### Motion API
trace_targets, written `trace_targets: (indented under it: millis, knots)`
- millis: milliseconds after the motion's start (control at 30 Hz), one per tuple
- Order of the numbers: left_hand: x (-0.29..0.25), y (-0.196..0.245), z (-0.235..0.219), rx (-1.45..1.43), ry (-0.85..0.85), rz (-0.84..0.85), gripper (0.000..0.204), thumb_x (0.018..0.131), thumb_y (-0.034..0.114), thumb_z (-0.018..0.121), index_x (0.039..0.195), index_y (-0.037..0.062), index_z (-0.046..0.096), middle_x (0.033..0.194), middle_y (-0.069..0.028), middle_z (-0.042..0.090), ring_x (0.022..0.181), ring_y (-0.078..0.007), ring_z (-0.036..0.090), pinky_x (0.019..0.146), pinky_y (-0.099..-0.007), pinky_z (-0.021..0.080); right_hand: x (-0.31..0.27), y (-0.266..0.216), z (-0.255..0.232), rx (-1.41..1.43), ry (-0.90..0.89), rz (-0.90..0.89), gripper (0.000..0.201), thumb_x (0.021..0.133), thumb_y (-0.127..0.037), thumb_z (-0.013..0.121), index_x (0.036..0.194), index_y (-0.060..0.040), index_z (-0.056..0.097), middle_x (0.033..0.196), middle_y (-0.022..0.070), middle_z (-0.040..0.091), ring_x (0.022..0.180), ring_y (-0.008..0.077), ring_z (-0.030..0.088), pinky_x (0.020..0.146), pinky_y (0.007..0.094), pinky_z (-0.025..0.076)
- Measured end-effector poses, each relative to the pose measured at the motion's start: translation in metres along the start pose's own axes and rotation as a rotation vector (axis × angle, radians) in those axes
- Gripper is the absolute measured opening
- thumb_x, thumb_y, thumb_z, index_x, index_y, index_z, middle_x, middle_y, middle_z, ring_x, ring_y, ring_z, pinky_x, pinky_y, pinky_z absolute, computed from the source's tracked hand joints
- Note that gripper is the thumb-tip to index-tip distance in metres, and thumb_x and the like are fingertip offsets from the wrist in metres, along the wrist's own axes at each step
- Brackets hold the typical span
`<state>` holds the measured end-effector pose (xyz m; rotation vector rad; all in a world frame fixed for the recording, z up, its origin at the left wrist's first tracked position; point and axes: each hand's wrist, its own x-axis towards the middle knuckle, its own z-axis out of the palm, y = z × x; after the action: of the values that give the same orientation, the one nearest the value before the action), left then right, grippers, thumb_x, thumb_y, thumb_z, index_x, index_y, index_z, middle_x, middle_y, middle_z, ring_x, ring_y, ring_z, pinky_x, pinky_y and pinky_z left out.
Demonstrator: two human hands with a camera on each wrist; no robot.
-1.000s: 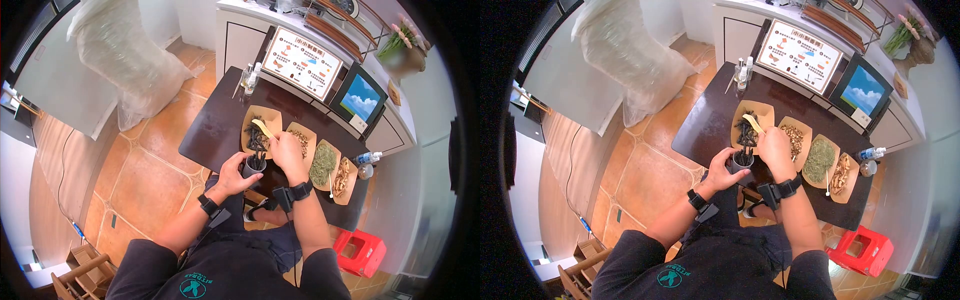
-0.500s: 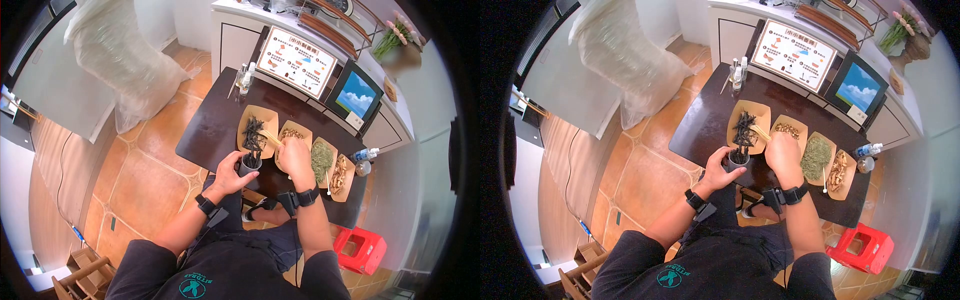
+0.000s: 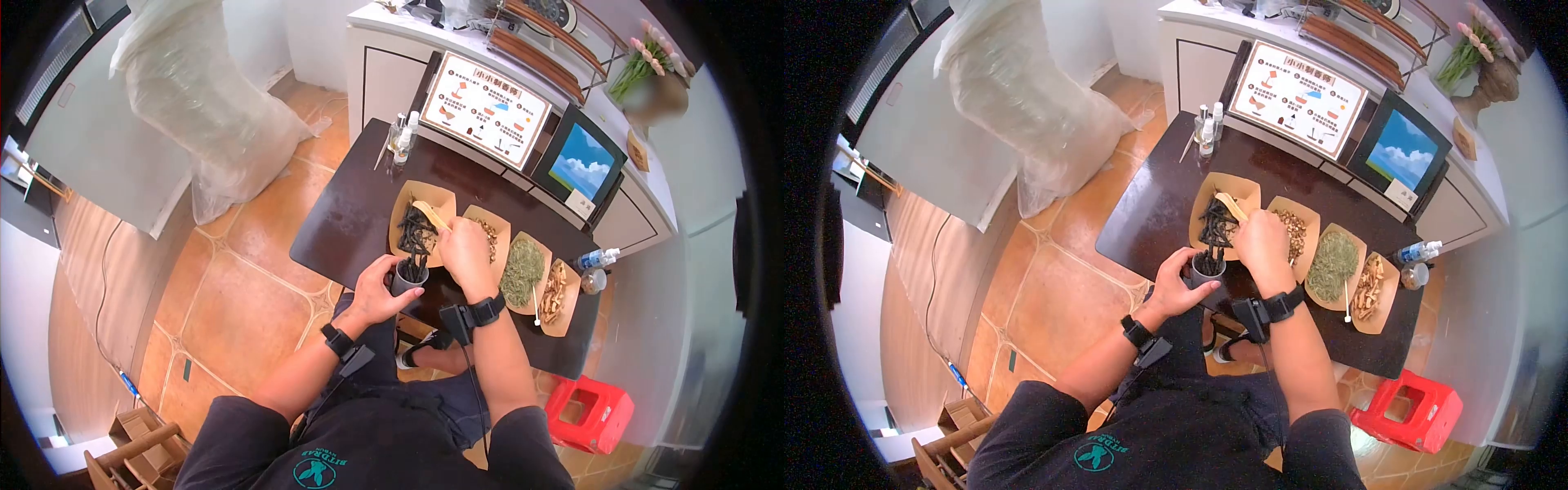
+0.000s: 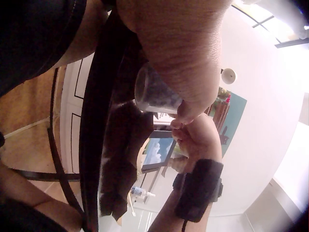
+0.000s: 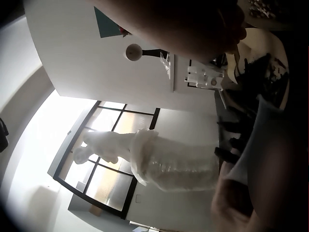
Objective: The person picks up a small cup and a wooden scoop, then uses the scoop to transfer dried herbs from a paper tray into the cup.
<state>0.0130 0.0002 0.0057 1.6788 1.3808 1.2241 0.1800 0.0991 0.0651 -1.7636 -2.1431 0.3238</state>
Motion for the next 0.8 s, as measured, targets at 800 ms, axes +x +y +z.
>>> trace_targets:
  millis: [800]
  knots:
    - [-0.001,-0.002,0.004,-0.007,0.035,0.023,0.052,0.073,0.029,0.085,0.110,-0.0002,0.063,0.094,-0.0067,0.062,0.078,-0.0159,0.059,0.067,-0.0275,0.046,-0.121,0.008,-0.057,0.319,-0.112,-0.108,0.018,0.091,-0.013,0.066,0.101,0.0006,0.069,0.090,0.0192,0.067,0.081,0.0395,0.066,0.072,0.0449,0.052]
